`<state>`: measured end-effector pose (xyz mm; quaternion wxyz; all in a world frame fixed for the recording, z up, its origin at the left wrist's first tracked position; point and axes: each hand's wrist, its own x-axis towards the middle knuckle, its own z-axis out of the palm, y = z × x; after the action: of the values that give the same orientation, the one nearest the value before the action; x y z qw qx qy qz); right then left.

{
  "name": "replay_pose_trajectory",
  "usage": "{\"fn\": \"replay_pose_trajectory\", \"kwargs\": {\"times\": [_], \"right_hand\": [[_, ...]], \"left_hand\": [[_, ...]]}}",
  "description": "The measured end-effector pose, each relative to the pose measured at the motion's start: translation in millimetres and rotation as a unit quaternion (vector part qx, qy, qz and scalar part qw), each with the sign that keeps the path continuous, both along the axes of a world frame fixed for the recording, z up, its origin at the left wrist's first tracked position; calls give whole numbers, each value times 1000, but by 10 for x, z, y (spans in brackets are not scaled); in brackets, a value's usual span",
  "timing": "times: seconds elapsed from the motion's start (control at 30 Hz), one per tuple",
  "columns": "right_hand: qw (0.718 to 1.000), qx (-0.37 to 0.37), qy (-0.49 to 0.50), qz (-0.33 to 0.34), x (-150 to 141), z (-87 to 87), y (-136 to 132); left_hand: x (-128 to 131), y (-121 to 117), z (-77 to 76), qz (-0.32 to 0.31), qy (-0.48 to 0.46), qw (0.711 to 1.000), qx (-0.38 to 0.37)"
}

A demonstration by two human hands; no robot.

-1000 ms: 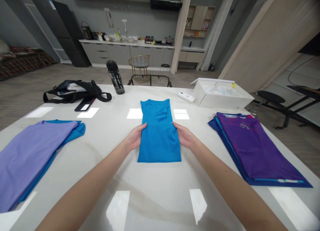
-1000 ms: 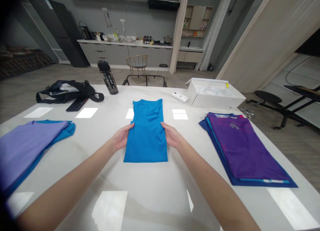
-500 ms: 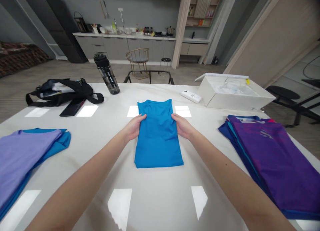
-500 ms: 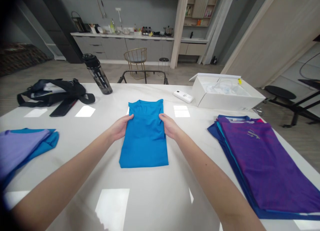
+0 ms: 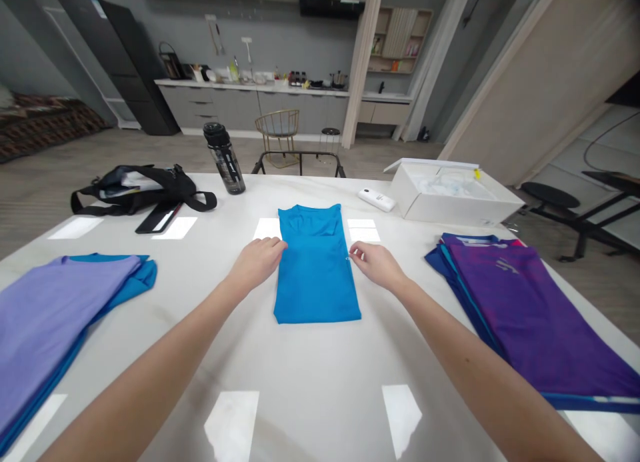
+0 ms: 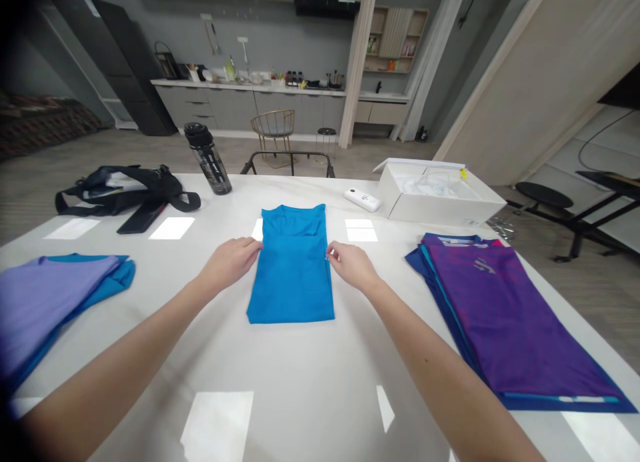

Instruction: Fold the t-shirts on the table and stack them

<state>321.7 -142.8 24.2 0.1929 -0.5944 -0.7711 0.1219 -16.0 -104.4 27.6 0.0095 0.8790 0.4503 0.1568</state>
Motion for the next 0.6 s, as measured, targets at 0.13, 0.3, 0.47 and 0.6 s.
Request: {"fn": "replay_pose_trajectory", "kwargs": {"times": [0.13,0.3,0.47,0.6], "right_hand": [[998,-51,-14,-20,-127,-83,173],[989,-114,-10,-92,-314,-209,649],[989,-114,10,-96,-302,-245,805],[992,-111,32,-48,-247,-223,836]], "left_hand": [[17,125,-136,69,-31,996,-41],[184,541,-287,124,-103,971,-175],[283,634,-330,180,-175,944,-216],[251,632,-301,144,-130,965,-179]]}}
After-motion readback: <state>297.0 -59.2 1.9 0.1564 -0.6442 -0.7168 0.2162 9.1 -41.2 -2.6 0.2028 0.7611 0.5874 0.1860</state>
